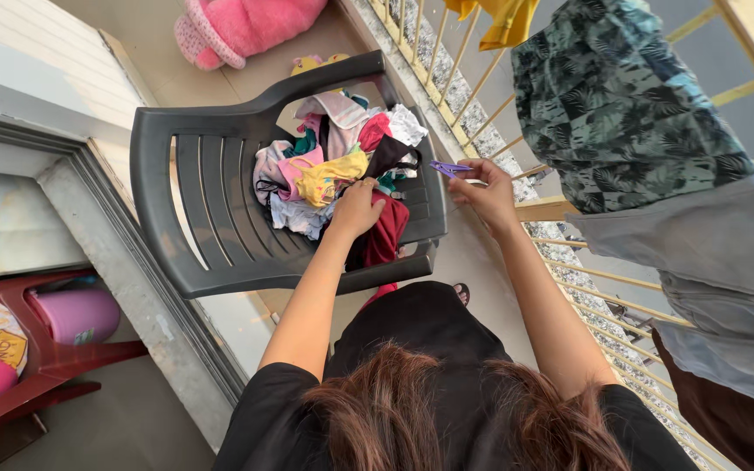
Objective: The person opens a sliding glass door and moves a plastic chair onto the balcony. They then pick up a pile of clothes from a bed and place them on the chair. The person proceeds to hang several items of clothing, including a red shirt and brown shorts, on the balcony railing using clothespins.
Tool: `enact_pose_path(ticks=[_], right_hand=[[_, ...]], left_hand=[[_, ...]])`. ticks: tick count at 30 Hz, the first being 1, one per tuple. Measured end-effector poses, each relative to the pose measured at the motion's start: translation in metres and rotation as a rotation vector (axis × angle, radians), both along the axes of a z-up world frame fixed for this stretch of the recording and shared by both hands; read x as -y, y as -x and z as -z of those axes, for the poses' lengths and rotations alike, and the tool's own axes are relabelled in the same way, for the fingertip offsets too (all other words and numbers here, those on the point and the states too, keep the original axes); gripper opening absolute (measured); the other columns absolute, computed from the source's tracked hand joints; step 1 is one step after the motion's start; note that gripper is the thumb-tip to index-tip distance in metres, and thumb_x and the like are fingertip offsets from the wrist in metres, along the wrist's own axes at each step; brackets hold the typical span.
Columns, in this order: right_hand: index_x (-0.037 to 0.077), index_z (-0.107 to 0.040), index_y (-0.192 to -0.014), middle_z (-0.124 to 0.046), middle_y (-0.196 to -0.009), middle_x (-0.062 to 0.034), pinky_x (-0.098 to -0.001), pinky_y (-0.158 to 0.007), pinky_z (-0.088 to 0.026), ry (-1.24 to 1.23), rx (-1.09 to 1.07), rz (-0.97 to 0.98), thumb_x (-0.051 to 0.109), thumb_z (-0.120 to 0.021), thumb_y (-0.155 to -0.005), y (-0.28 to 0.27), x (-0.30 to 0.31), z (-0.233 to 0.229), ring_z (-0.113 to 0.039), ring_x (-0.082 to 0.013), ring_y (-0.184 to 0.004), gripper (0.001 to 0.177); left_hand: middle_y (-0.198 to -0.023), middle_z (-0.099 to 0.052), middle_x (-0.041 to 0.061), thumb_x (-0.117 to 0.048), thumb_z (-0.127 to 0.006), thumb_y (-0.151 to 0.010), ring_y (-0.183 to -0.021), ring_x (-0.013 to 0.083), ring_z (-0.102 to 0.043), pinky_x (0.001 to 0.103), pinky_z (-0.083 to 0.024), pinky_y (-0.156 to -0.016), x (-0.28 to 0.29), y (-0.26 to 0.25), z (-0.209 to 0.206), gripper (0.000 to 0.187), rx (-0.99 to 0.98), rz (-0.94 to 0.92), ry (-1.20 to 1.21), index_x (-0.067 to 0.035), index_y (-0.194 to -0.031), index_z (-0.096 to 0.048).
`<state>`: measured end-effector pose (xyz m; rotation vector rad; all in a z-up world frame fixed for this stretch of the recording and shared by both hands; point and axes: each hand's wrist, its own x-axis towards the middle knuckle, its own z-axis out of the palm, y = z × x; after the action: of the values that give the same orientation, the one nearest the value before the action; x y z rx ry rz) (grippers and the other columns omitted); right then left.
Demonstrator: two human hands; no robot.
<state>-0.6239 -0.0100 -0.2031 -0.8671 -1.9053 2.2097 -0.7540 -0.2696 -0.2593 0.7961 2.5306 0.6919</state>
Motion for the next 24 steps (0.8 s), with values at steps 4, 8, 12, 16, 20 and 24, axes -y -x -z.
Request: enact_pose_path(ticks=[4, 8, 12, 16, 20, 24], right_hand=[[0.002, -0.065, -0.124, -0.069, -0.105, -0.0107, -0.0286, -0.071, -0.064, 0.024, 0.105, -0.073, 0.002, -0.077, -0.085, 0.025, 0.024, 0.092, -0.072, -0.0155, -0.088, 0.041], [0.003, -0.069, -0.116, -0.074, -0.095, -0.0102, -0.0295, -0.065, -0.062, -0.059, 0.278, -0.076, 0.0, -0.073, -0.083, 0.037, 0.047, 0.16, -0.074, -0.016, -0.079, 0.034], [0.001, -0.07, -0.104, -0.075, -0.083, -0.0084, -0.0302, -0.059, -0.063, -0.175, 0.44, -0.008, 0.004, -0.073, -0.085, 0.047, 0.064, 0.189, -0.075, -0.0141, -0.069, 0.02], [0.002, -0.07, -0.095, -0.075, -0.077, -0.006, -0.0287, -0.058, -0.061, -0.29, 0.623, 0.018, 0.011, -0.076, -0.087, 0.057, 0.075, 0.205, -0.074, -0.0112, -0.065, 0.013], [0.006, -0.073, -0.091, -0.076, -0.077, -0.0055, -0.0322, -0.061, -0.059, -0.376, 0.634, 0.035, 0.015, -0.074, -0.089, 0.061, 0.078, 0.223, -0.074, -0.0145, -0.064, 0.01], [0.006, -0.074, -0.088, -0.076, -0.079, -0.0081, -0.036, -0.07, -0.057, -0.544, 0.614, 0.034, 0.018, -0.076, -0.087, 0.063, 0.076, 0.241, -0.073, -0.0193, -0.07, 0.012]], left_hand=[[-0.126, -0.062, 0.016, -0.032, -0.071, -0.09, -0.118, 0.0381, -0.06, 0.051, -0.05, -0.097, 0.037, 0.006, 0.03, 0.05, 0.155, -0.006, 0.206, -0.012, -0.133, -0.055], [-0.131, -0.06, 0.013, -0.034, -0.07, -0.09, -0.124, 0.0363, -0.058, 0.053, -0.048, -0.1, 0.049, 0.013, 0.053, 0.05, 0.253, 0.01, 0.308, -0.016, -0.135, -0.054], [-0.133, -0.059, 0.011, -0.035, -0.069, -0.092, -0.125, 0.0363, -0.057, 0.052, -0.049, -0.099, 0.046, 0.018, 0.062, 0.049, 0.304, 0.036, 0.358, -0.016, -0.135, -0.054], [-0.132, -0.06, 0.012, -0.035, -0.069, -0.092, -0.122, 0.0366, -0.059, 0.052, -0.051, -0.097, 0.043, 0.025, 0.073, 0.048, 0.306, 0.083, 0.349, -0.015, -0.134, -0.056], [-0.131, -0.061, 0.012, -0.034, -0.068, -0.092, -0.121, 0.0365, -0.06, 0.052, -0.051, -0.097, 0.041, 0.028, 0.085, 0.047, 0.31, 0.11, 0.361, -0.014, -0.133, -0.057], [-0.131, -0.061, 0.011, -0.034, -0.068, -0.092, -0.121, 0.0354, -0.059, 0.053, -0.05, -0.097, 0.044, 0.024, 0.092, 0.046, 0.321, 0.102, 0.37, -0.015, -0.133, -0.056]])
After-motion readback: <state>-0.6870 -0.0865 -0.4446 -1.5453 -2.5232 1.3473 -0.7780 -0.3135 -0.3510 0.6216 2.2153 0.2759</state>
